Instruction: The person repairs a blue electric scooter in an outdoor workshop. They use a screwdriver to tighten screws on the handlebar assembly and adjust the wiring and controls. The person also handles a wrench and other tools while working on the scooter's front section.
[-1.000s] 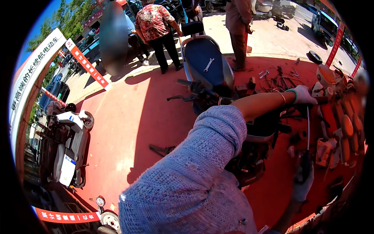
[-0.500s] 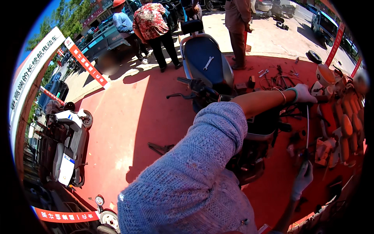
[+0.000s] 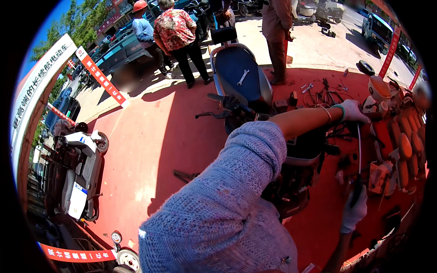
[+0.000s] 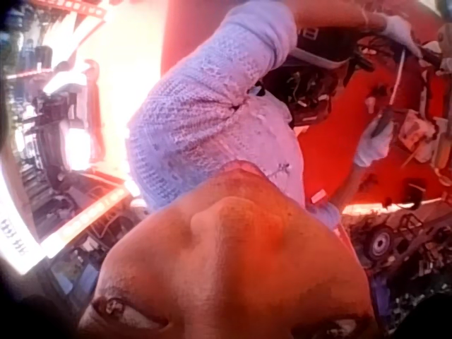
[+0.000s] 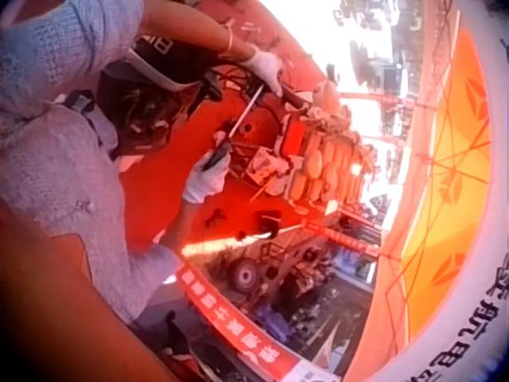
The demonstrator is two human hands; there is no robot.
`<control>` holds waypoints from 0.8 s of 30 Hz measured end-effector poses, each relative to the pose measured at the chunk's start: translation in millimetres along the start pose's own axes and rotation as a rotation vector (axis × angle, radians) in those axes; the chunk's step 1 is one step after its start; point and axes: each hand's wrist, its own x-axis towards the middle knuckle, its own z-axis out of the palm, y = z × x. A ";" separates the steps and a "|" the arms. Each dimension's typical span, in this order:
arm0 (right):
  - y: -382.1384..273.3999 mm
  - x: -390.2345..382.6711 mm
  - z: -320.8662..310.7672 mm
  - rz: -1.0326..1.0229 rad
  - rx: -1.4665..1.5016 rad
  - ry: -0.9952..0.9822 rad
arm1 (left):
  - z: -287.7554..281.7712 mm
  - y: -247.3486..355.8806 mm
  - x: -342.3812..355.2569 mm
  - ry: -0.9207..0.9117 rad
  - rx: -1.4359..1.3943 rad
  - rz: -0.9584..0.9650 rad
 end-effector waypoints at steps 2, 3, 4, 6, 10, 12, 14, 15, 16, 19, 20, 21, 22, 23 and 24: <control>3.0 -0.5 4.5 0.087 0.250 0.033 | -0.7 -0.8 -1.6 0.013 -0.006 -0.001; 0.9 -0.3 3.7 0.223 0.467 0.005 | 0.0 -4.2 -0.7 0.031 -0.019 -0.013; -3.6 1.9 4.4 0.356 0.688 -0.031 | -1.6 -7.2 0.0 0.053 -0.029 -0.028; -17.2 12.7 -20.8 0.699 1.206 -0.275 | 0.0 -12.6 1.9 0.043 -0.034 -0.047; 25.2 -5.9 -9.7 0.549 1.226 -0.247 | 7.4 1.9 5.5 0.014 0.055 -0.035; 23.6 5.6 -11.9 0.438 1.003 -0.157 | 11.7 -6.8 9.3 0.046 0.038 -0.034; 22.2 14.7 -26.9 -0.030 0.391 -0.057 | 17.3 -0.5 9.7 0.008 -0.023 -0.071; 24.7 19.5 -25.2 -0.368 0.012 -0.012 | 15.0 -1.2 8.1 0.013 -0.021 -0.079; 24.1 18.0 -19.0 -0.288 0.053 0.039 | 15.2 -1.0 7.8 0.009 -0.021 -0.082; 19.3 5.8 -0.2 -0.178 0.110 0.165 | 11.2 -3.2 3.2 0.044 0.005 -0.087; 6.3 9.4 -3.3 -0.241 0.074 0.187 | 16.2 1.3 0.1 0.045 0.012 -0.071; -3.9 11.5 -8.2 -0.290 0.021 0.215 | 13.5 4.1 -3.5 0.038 0.009 -0.062; -7.6 9.6 -9.1 -0.162 0.063 0.130 | 4.8 3.9 -5.3 0.026 0.008 -0.045; -8.1 8.8 -6.3 -0.150 0.074 0.108 | 3.2 2.2 -6.1 0.048 0.009 -0.063; -15.4 9.9 -5.6 -0.128 0.077 0.109 | 1.5 -1.6 -6.2 0.051 0.005 -0.064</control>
